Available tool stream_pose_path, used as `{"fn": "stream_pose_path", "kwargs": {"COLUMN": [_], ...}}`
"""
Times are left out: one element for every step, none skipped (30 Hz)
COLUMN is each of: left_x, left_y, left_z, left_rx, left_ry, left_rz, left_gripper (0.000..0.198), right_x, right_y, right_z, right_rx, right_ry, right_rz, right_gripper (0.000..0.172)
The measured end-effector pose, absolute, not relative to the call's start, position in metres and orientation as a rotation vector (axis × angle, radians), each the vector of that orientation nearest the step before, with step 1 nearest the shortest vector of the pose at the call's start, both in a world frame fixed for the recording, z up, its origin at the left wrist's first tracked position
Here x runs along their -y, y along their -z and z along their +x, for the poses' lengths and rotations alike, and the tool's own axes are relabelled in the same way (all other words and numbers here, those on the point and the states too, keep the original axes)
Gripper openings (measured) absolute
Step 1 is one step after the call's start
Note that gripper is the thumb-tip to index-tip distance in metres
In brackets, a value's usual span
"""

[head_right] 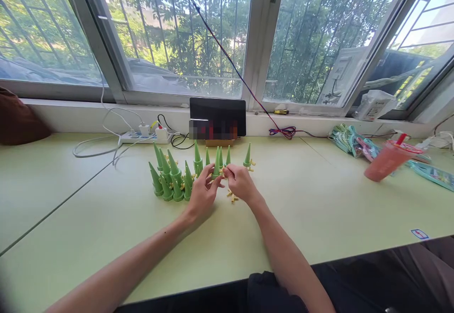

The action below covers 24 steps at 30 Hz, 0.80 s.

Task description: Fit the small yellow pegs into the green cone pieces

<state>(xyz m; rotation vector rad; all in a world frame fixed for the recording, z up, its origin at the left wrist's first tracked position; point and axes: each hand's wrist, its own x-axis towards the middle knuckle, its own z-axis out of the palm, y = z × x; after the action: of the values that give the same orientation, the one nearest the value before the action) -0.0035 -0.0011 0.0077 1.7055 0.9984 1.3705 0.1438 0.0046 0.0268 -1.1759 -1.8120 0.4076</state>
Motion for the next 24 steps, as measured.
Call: {"fn": "stream_pose_path", "kwargs": {"left_x": [0.0007,0.0004,0.0001,-0.0001,-0.0002,-0.0003,-0.0003,-0.0003,-0.0005,-0.0007,-0.001,-0.0015,-0.0019,-0.0023,-0.0027,-0.0029,-0.0029,-0.0027,-0.0025,-0.0021,-0.0017,-0.0012,-0.0008,-0.0005], "left_y": [-0.0073,-0.0068,-0.0063,-0.0057,-0.0053,-0.0049,-0.0047,-0.0046,-0.0046,-0.0047,-0.0047,-0.0048,-0.0048,-0.0049,-0.0049,-0.0051,-0.0052,-0.0055,-0.0057,-0.006,-0.0062,-0.0063,-0.0063,-0.0062], "left_z": [-0.0035,-0.0035,-0.0035,-0.0035,-0.0034,-0.0033,-0.0032,-0.003,-0.0028,-0.0025,-0.0022,-0.0019,-0.0016,-0.0014,-0.0011,-0.001,-0.0011,-0.0012,-0.0014,-0.0017,-0.002,-0.0024,-0.0026,-0.0029], "left_rx": [-0.996,-0.994,-0.992,-0.992,-0.994,-0.997,-1.001,-1.004,-1.007,-1.007,-1.005,-1.002,-1.0,-0.999,-1.002,-1.01,-1.023,-1.04,-1.056,-1.07,-1.081,-1.088,-1.095,-1.101], "left_ry": [-1.375,-1.376,-1.375,-1.374,-1.372,-1.371,-1.371,-1.369,-1.367,-1.366,-1.367,-1.371,-1.377,-1.384,-1.391,-1.394,-1.394,-1.39,-1.383,-1.376,-1.371,-1.365,-1.362,-1.356], "left_rz": [1.71,1.717,1.724,1.731,1.736,1.739,1.741,1.743,1.742,1.74,1.737,1.733,1.73,1.728,1.729,1.732,1.736,1.741,1.746,1.75,1.751,1.751,1.747,1.744], "left_gripper": [0.04,0.04,0.039,0.04,0.04,0.04,0.04,0.04,0.04,0.04,0.04,0.04,0.04,0.04,0.041,0.042,0.042,0.043,0.043,0.044,0.044,0.044,0.044,0.044], "right_x": [-0.0045,-0.0044,-0.0043,-0.0043,-0.0043,-0.0044,-0.0044,-0.0045,-0.0047,-0.0048,-0.0049,-0.0051,-0.0053,-0.0055,-0.0056,-0.0058,-0.006,-0.0062,-0.0064,-0.0066,-0.0068,-0.007,-0.0071,-0.0073], "right_y": [-0.0269,-0.027,-0.0272,-0.0275,-0.0278,-0.028,-0.0282,-0.0283,-0.0283,-0.0283,-0.0283,-0.0283,-0.0283,-0.0284,-0.0285,-0.0286,-0.0286,-0.0286,-0.0285,-0.0283,-0.028,-0.0276,-0.0272,-0.0267], "right_z": [0.1433,0.1428,0.1424,0.1421,0.1418,0.1417,0.1416,0.1416,0.1416,0.1415,0.1415,0.1415,0.1415,0.1415,0.1416,0.1419,0.1422,0.1425,0.1429,0.1432,0.1435,0.1437,0.1439,0.144], "right_rx": [1.811,1.81,1.809,1.81,1.812,1.813,1.816,1.817,1.815,1.81,1.804,1.796,1.784,1.771,1.754,1.736,1.718,1.706,1.705,1.712,1.726,1.743,1.757,1.767], "right_ry": [-0.404,-0.4,-0.397,-0.394,-0.389,-0.382,-0.376,-0.371,-0.37,-0.373,-0.38,-0.388,-0.395,-0.4,-0.406,-0.414,-0.427,-0.439,-0.448,-0.45,-0.445,-0.437,-0.429,-0.427], "right_rz": [-1.182,-1.188,-1.196,-1.204,-1.212,-1.22,-1.228,-1.234,-1.238,-1.237,-1.232,-1.223,-1.214,-1.205,-1.196,-1.187,-1.176,-1.165,-1.152,-1.14,-1.131,-1.123,-1.117,-1.112], "right_gripper": [0.035,0.036,0.036,0.036,0.037,0.038,0.038,0.039,0.04,0.041,0.042,0.042,0.042,0.042,0.04,0.037,0.032,0.027,0.023,0.021,0.019,0.018,0.018,0.017]}}
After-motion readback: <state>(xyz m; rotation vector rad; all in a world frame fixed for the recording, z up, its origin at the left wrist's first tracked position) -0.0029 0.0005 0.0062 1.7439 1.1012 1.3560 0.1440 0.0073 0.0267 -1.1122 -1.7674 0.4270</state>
